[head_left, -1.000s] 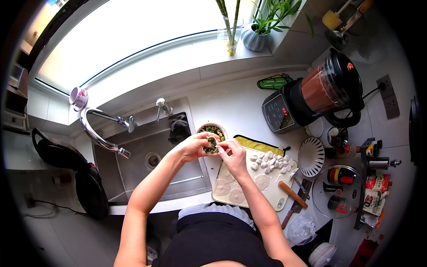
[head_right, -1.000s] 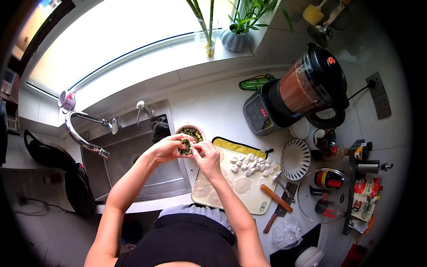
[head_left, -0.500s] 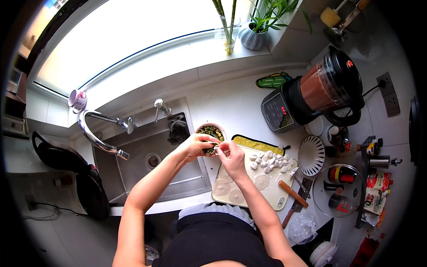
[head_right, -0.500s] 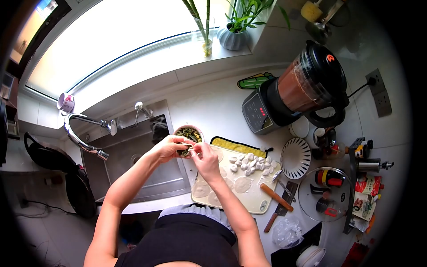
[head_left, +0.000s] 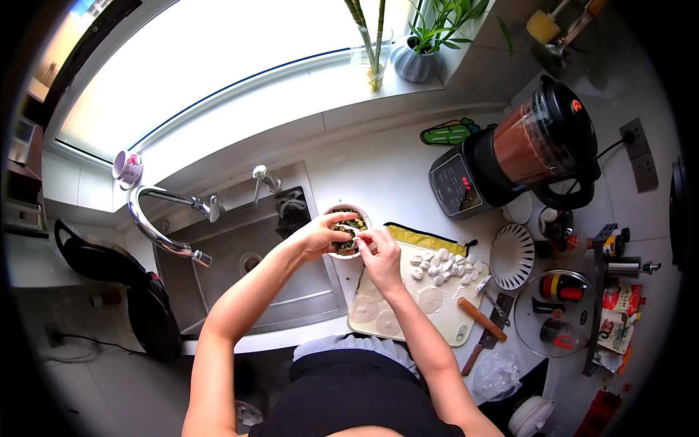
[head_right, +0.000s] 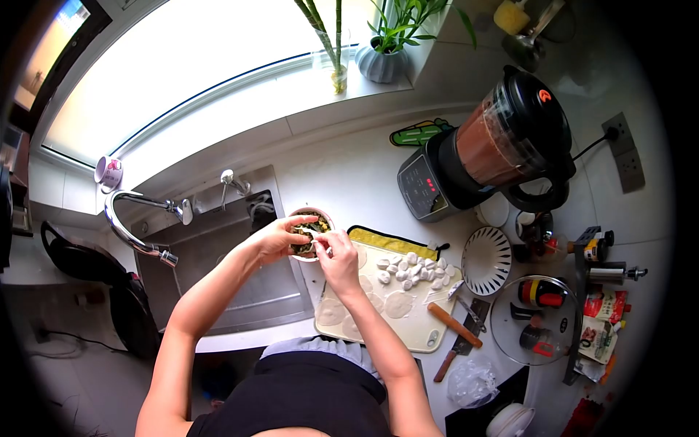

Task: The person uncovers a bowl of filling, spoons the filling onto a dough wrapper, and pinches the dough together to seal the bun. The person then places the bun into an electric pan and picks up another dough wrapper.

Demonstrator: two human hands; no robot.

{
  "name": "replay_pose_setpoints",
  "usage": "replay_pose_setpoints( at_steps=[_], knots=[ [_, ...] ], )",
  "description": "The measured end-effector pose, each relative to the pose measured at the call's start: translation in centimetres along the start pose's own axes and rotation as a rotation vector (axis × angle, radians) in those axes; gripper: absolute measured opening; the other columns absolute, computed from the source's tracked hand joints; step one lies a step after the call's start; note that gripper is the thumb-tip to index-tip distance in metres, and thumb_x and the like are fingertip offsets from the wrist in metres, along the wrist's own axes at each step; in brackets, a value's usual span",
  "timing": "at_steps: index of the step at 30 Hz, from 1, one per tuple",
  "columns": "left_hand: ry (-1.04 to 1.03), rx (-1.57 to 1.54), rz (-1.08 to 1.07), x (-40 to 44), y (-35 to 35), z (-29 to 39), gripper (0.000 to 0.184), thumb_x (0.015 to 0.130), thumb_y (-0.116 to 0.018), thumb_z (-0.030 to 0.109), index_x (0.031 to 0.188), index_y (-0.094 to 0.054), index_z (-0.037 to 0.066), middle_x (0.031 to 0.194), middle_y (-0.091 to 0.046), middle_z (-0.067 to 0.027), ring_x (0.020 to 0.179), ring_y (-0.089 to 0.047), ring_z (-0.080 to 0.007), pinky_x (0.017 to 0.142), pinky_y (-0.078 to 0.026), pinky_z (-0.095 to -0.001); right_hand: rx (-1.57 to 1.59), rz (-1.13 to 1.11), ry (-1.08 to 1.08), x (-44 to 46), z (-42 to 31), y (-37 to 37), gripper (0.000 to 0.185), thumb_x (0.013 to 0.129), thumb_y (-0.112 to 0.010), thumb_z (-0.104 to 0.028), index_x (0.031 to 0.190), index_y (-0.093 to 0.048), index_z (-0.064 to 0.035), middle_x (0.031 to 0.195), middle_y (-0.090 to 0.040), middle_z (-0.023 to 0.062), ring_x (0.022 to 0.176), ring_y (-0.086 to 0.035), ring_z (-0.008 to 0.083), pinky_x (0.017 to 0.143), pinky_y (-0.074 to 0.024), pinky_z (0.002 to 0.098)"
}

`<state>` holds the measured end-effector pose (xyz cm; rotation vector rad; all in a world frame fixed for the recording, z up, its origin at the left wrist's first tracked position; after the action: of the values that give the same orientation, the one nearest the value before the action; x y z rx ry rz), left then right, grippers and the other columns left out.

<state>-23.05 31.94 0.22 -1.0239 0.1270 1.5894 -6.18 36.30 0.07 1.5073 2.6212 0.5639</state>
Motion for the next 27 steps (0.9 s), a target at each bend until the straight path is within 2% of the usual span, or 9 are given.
replay_pose_setpoints(
  at_steps=[5, 7, 8, 10, 12, 16, 21, 26, 27],
  knots=[
    [0.014, -0.012, -0.001, 0.2, 0.9, 0.4, 0.037, 0.088, -0.061, 0.001, 0.123, -0.051, -0.002, 0.115, -0.059, -0.0128, 0.105, -0.061, -0.0224, 0.091, -0.055, -0.0384, 0.063, 0.028, -0.012, 0.4, 1.0, -0.1, 0.009, 0.084, -0.065, -0.001, 0.092, -0.063, -0.0001, 0.097, -0.065, 0.0112, 0.075, -0.065, 0.0183, 0.057, -0.0532, 0.0291],
    [0.047, -0.23, -0.036, -0.6, 0.5, 1.4, 0.04, 0.088, -0.063, 0.004, 0.125, -0.048, -0.004, 0.118, -0.058, -0.0157, 0.106, -0.061, -0.0243, 0.093, -0.055, -0.0405, 0.263, -0.05, -0.24, 0.4, 1.9, -0.2, 0.008, 0.089, -0.06, -0.002, 0.097, -0.061, 0.0001, 0.11, -0.065, 0.0109, 0.085, -0.064, 0.0115, 0.059, -0.0559, 0.0252],
    [0.02, -0.24, -0.056, -1.2, 0.1, 1.7, 0.036, 0.093, -0.057, 0.013, 0.123, -0.049, -0.005, 0.122, -0.057, -0.0177, 0.109, -0.061, -0.0264, 0.095, -0.053, -0.0429, 0.264, -0.048, -0.241, 0.4, 2.3, -0.2, 0.008, 0.089, -0.06, -0.002, 0.097, -0.061, 0.0001, 0.11, -0.065, 0.0109, 0.085, -0.064, 0.0115, 0.059, -0.0559, 0.0252],
    [0.019, -0.278, -0.051, -1.3, 0.6, 1.3, 0.034, 0.095, -0.053, 0.016, 0.122, -0.05, -0.005, 0.123, -0.057, -0.0182, 0.11, -0.06, -0.0274, 0.096, -0.053, -0.0439, 0.35, -0.067, -0.262, 0.6, 2.6, -0.3, 0.009, 0.092, -0.058, -0.003, 0.099, -0.057, 0.0011, 0.116, -0.064, 0.0132, 0.089, -0.063, 0.0113, 0.062, -0.058, 0.0253],
    [0.008, -0.313, -0.052, -1.5, 0.6, 1.1, 0.036, 0.097, -0.042, 0.022, 0.121, -0.051, -0.004, 0.122, -0.058, -0.019, 0.113, -0.058, -0.0293, 0.102, -0.048, -0.0466, 0.364, -0.063, -0.248, 0.6, 2.5, -0.3, 0.008, 0.092, -0.057, -0.003, 0.099, -0.057, 0.0011, 0.115, -0.064, 0.0132, 0.089, -0.063, 0.012, 0.064, -0.0587, 0.0259],
    [-0.067, -0.339, -0.084, -1.3, 0.9, -0.6, 0.038, 0.095, -0.046, 0.022, 0.128, -0.05, 0.002, 0.126, -0.058, -0.0155, 0.118, -0.054, -0.0266, 0.109, -0.038, -0.0456, 0.408, -0.054, -0.231, 0.6, 2.8, -0.8, 0.008, 0.092, -0.057, -0.002, 0.099, -0.056, 0.0019, 0.114, -0.064, 0.0141, 0.091, -0.064, 0.0137, 0.067, -0.0596, 0.0269],
    [-0.165, -0.457, -0.131, 0.5, 0.7, -3.2, 0.039, 0.095, -0.051, 0.027, 0.129, -0.051, 0.008, 0.127, -0.058, -0.0113, 0.117, -0.055, -0.0248, 0.106, -0.04, -0.0445, 0.412, 0.009, -0.234, 0.0, 2.9, -1.8, 0.01, 0.091, -0.058, -0.001, 0.1, -0.057, 0.0035, 0.109, -0.066, 0.0142, 0.086, -0.065, 0.0128, 0.065, -0.0593, 0.0267],
    [-0.288, -0.563, -0.131, 1.4, 0.0, -4.4, 0.037, 0.094, -0.057, 0.02, 0.128, -0.049, 0.009, 0.122, -0.059, -0.0092, 0.114, -0.057, -0.0237, 0.098, -0.048, -0.0435, 0.385, 0.036, -0.252, -0.2, 2.2, -2.0, 0.008, 0.09, -0.059, -0.001, 0.098, -0.058, 0.0021, 0.103, -0.066, 0.0119, 0.085, -0.065, 0.0139, 0.063, -0.0583, 0.0268],
    [-0.313, -0.534, -0.133, 1.5, -0.1, -4.6, 0.04, 0.094, -0.058, 0.021, 0.13, -0.048, 0.009, 0.125, -0.058, -0.009, 0.115, -0.056, -0.023, 0.097, -0.048, -0.0421, 0.249, 0.05, -0.166, -0.1, 1.5, -1.8, 0.008, 0.089, -0.06, -0.001, 0.096, -0.059, 0.0011, 0.099, -0.065, 0.0112, 0.083, -0.065, 0.0157, 0.061, -0.0572, 0.0276]
  ],
)
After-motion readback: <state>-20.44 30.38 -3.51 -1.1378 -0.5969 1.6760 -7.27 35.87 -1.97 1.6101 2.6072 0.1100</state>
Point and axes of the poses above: each hand's wrist, its own x-axis towards the middle knuckle, its own y-axis out of the back of the hand, z = x × y, the point moved 1 cm from there along x, towards the middle knuckle
